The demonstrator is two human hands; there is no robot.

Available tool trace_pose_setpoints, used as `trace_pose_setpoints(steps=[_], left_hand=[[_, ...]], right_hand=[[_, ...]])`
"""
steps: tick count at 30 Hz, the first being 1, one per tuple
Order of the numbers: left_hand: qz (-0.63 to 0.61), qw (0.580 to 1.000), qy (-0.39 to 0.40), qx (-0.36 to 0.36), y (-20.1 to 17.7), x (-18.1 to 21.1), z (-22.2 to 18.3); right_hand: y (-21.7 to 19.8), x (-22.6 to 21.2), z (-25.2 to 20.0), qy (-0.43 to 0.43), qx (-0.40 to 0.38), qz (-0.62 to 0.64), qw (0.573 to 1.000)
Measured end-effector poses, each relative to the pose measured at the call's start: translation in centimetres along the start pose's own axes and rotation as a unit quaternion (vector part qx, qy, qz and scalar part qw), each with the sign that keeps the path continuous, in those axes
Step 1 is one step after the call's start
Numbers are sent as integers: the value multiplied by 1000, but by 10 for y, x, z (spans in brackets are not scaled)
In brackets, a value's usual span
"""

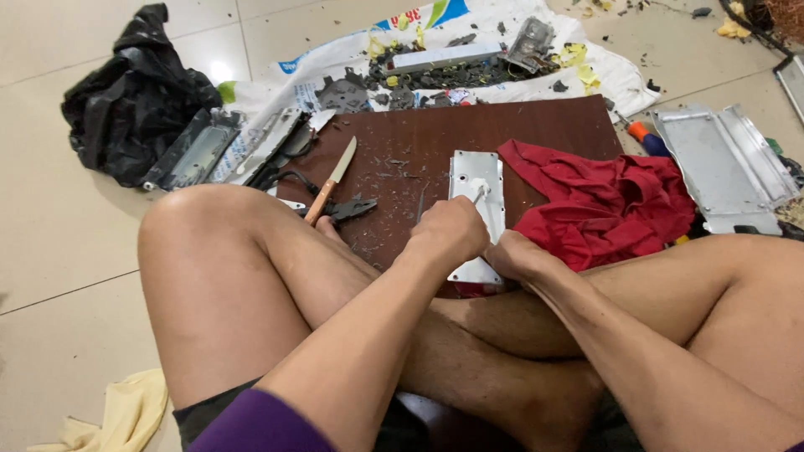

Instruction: The person sits on the floor and uses a knife to pry open a metal casing, then uses a screwdriver to remove screws from a smaller metal plate. The person manipulates the metal parts and tools while surrounded by electronic debris.

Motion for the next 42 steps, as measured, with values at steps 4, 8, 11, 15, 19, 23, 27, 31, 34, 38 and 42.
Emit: trace_pose_setpoints(steps=[4,8,11,15,19,23,27,31,34,38,42], left_hand=[[46,999,-5,4,12,9,45],[44,999,-5,2,-5,7,-5],[62,998,-19,-12,6,-1,-29],[33,999,-15,-3,3,-9,-34],[44,999,-27,-10,-5,1,-32],[18,998,-53,-3,2,-6,-4],[24,999,-32,-7,4,3,2],[17,999,-23,14,5,-2,9],[39,999,-9,19,3,0,8],[48,999,-2,22,5,11,11],[17,1000,-13,23,8,12,22]], right_hand=[[19,46,76,13,95,-50,994],[17,28,70,11,29,-132,991],[15,49,115,-13,38,-106,994],[5,37,86,-54,39,-34,997],[4,28,42,-57,22,24,998],[4,37,76,-43,37,-19,998],[9,39,91,-48,40,-33,998],[10,34,97,-58,46,-31,997],[9,31,100,-61,55,-23,996],[6,33,106,-58,71,-5,996],[4,31,115,-57,81,4,995]])
Point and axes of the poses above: each hand's wrist, its own z-axis towards the middle knuckle, its own y-axis out of the palm, x = y × z, the point moved 8 cm from there along z, towards the middle knuckle, and after that the axes turned 8 degrees about -x, right-handed, at the moved point
